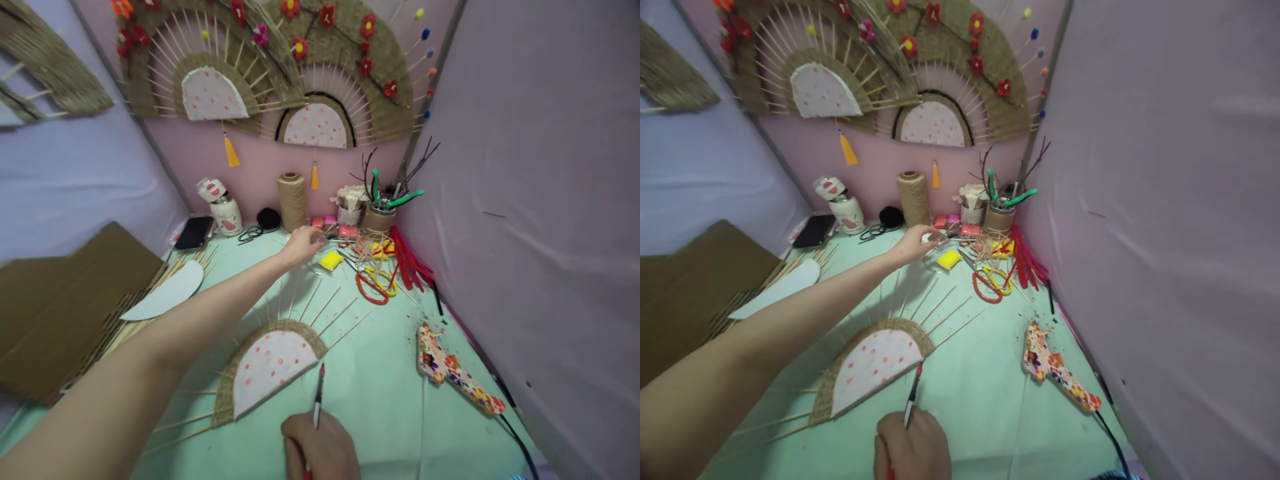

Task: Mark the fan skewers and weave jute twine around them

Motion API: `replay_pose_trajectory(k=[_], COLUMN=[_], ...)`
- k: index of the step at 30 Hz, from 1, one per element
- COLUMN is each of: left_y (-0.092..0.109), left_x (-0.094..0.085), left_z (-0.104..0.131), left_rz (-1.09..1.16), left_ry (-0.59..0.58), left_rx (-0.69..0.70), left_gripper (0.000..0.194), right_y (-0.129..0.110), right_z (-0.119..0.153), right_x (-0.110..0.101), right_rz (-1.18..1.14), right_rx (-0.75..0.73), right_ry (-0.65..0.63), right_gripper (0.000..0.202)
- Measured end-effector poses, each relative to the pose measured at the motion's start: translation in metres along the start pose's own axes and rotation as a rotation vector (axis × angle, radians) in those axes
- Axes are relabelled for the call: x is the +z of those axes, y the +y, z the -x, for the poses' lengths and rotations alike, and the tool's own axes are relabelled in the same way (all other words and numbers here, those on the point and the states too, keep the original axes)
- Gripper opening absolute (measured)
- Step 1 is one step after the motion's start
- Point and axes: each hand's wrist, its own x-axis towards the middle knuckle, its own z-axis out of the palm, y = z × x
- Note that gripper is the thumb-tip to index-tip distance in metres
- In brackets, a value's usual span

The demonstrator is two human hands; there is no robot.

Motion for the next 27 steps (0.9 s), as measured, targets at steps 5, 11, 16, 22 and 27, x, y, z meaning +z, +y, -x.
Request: replay_pose_trajectory(k=[5,11,16,22,27], left_y=[0.028,0.063,0.067,0.061,0.040], left_x=[-0.050,-0.074,-0.071,-0.077,-0.078], left_z=[0.109,0.236,0.272,0.285,0.280], left_rz=[0.144,0.254,0.526,1.142,1.269], left_ry=[-0.318,-0.650,-0.442,-0.339,-0.176], left_rx=[0.095,0.117,-0.045,-0.323,-0.475], left_gripper=[0.019,0.027,0.031,0.032,0.032], right_y=[-0.005,-0.017,-0.034,-0.047,-0.053], right_z=[-0.003,-0.013,-0.033,-0.064,-0.083], right_x=[-0.010,-0.026,-0.033,-0.026,-0.010], right_rz=[-0.115,-0.318,-0.311,-0.162,-0.056], right_rx=[0.034,-0.020,-0.101,-0.322,-0.396], right_ry=[-0.033,-0.045,-0.092,-0.181,-0.305], right_gripper=[0.016,0.022,0.021,0.017,0.020])
